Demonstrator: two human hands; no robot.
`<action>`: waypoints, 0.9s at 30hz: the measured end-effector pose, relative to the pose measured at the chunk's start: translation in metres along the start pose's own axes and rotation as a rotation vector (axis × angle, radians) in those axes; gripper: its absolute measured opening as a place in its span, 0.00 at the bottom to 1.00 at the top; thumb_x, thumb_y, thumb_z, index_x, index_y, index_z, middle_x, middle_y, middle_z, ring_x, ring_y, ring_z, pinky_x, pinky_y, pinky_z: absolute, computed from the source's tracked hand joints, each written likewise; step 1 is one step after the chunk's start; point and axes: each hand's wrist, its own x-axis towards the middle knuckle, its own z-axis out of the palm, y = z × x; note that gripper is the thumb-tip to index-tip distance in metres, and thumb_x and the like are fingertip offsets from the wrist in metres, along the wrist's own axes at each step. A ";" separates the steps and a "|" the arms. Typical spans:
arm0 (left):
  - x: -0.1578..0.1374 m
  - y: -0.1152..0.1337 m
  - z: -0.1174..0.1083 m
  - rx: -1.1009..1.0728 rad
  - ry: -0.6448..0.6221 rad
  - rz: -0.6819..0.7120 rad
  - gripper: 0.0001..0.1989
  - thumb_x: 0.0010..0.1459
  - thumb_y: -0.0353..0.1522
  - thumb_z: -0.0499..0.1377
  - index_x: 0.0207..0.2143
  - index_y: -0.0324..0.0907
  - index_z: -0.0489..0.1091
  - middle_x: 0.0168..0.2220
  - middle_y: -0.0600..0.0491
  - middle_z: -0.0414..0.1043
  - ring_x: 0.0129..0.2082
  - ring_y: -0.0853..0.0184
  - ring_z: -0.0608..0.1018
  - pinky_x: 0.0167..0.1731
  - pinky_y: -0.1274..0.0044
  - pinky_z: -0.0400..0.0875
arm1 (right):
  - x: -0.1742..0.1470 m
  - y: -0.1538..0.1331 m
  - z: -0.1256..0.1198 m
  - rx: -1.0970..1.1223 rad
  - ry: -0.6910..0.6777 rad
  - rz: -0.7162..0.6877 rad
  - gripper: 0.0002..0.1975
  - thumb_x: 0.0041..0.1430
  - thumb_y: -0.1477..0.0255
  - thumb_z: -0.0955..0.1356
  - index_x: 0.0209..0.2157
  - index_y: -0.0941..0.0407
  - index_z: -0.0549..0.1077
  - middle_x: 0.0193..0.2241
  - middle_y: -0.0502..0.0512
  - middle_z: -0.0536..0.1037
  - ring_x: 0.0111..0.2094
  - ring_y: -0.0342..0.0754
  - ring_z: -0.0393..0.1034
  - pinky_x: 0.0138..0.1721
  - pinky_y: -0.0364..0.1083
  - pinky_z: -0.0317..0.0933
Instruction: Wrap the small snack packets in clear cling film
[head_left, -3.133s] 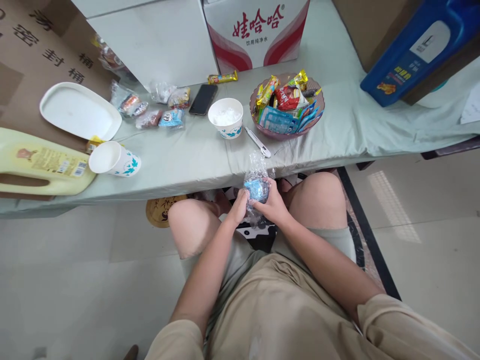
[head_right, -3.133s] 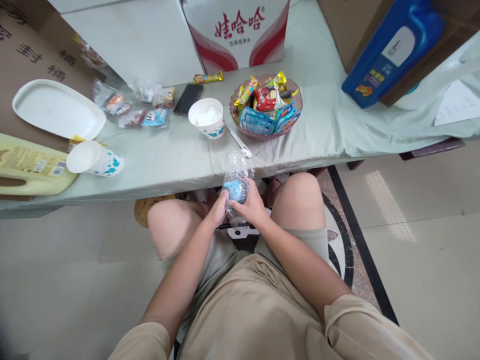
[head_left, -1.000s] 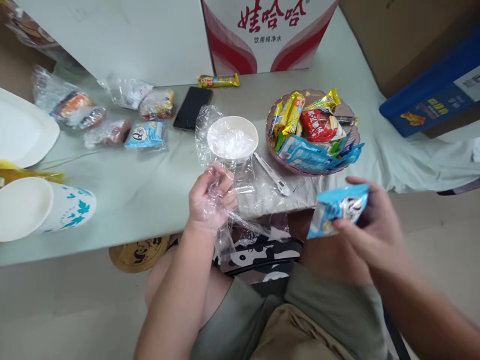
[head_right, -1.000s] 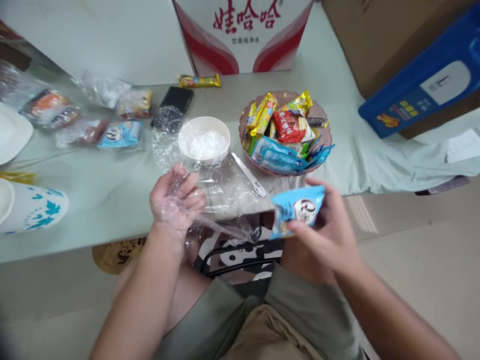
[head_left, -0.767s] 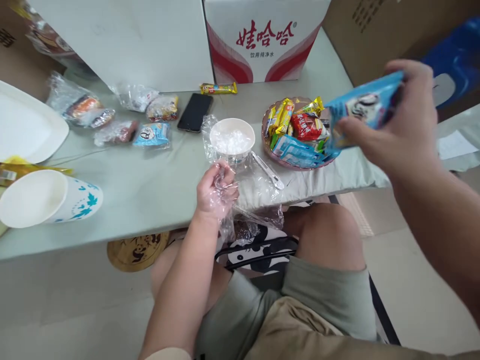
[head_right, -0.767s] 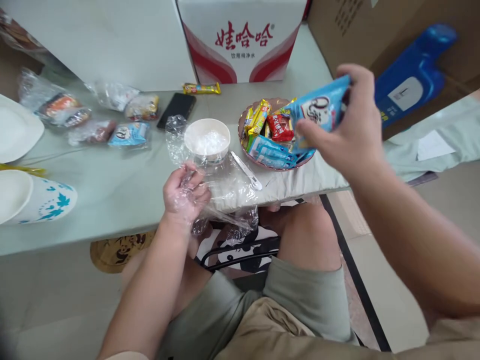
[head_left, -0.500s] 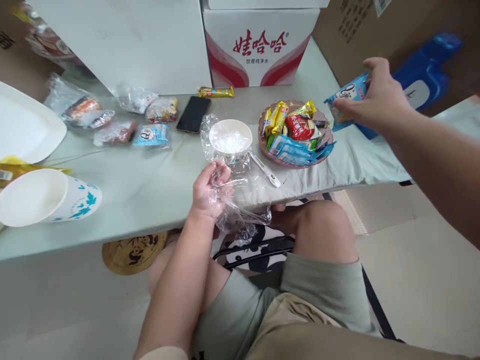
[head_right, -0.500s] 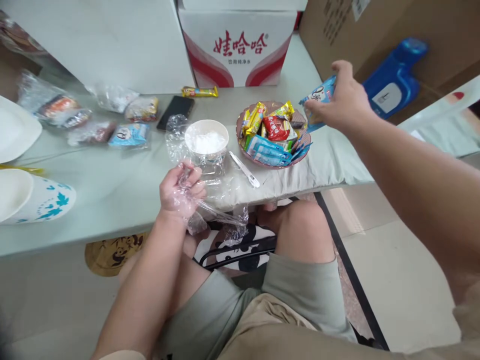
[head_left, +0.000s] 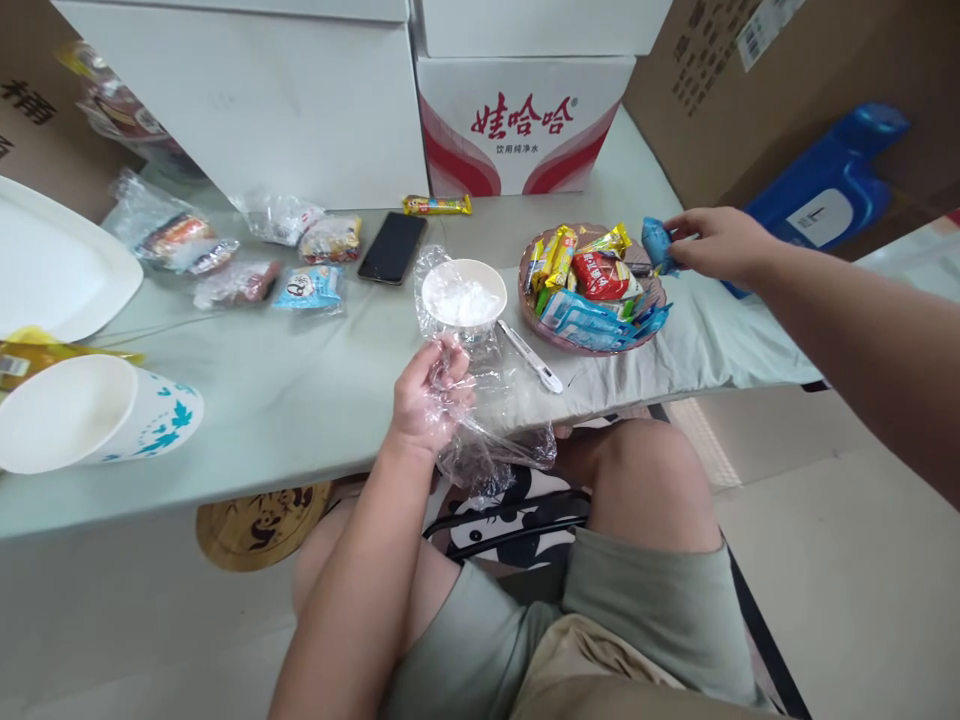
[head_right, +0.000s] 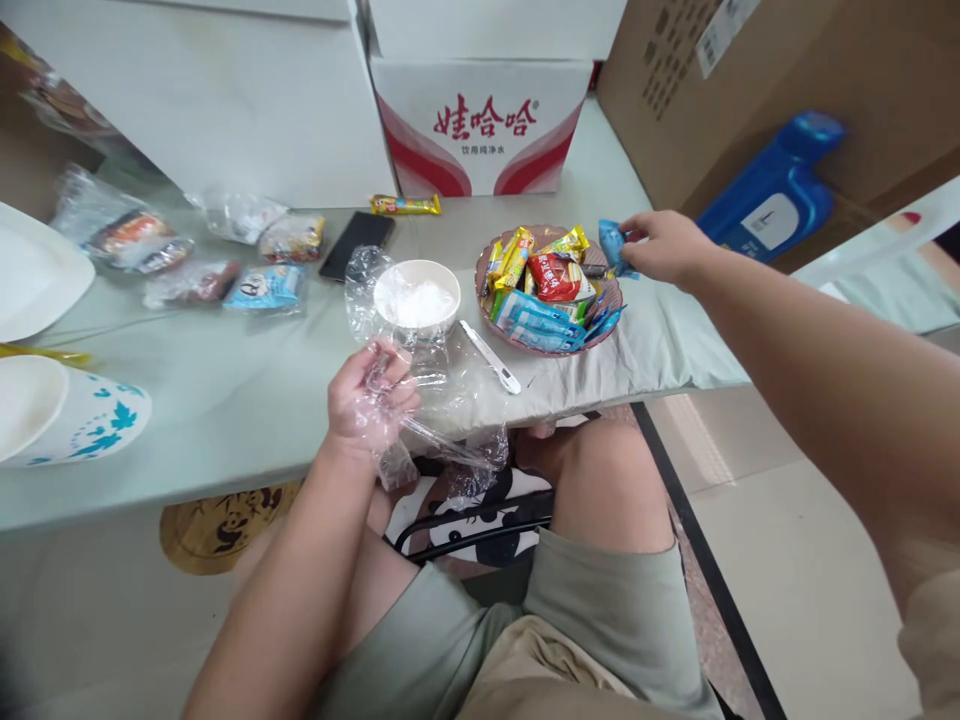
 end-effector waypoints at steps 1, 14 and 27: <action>0.000 0.000 0.000 -0.001 -0.001 -0.002 0.08 0.61 0.34 0.57 0.28 0.42 0.67 0.17 0.62 0.52 0.11 0.78 0.53 0.12 0.83 0.47 | 0.000 0.002 0.003 0.026 0.003 -0.004 0.19 0.61 0.74 0.68 0.54 0.60 0.75 0.47 0.62 0.80 0.37 0.47 0.71 0.44 0.48 0.63; 0.002 -0.004 0.005 0.001 0.041 0.004 0.10 0.61 0.33 0.56 0.26 0.41 0.67 0.16 0.61 0.53 0.11 0.77 0.54 0.12 0.83 0.47 | 0.005 0.012 0.043 0.749 0.021 0.273 0.06 0.57 0.80 0.68 0.33 0.55 0.69 0.32 0.48 0.71 0.37 0.44 0.64 0.48 0.55 0.65; 0.003 -0.003 0.004 0.012 0.054 0.009 0.10 0.60 0.32 0.56 0.25 0.41 0.67 0.16 0.61 0.53 0.11 0.77 0.55 0.13 0.83 0.47 | 0.014 0.016 0.039 0.583 0.463 0.095 0.14 0.64 0.77 0.61 0.49 0.60 0.72 0.49 0.63 0.77 0.44 0.48 0.69 0.48 0.48 0.65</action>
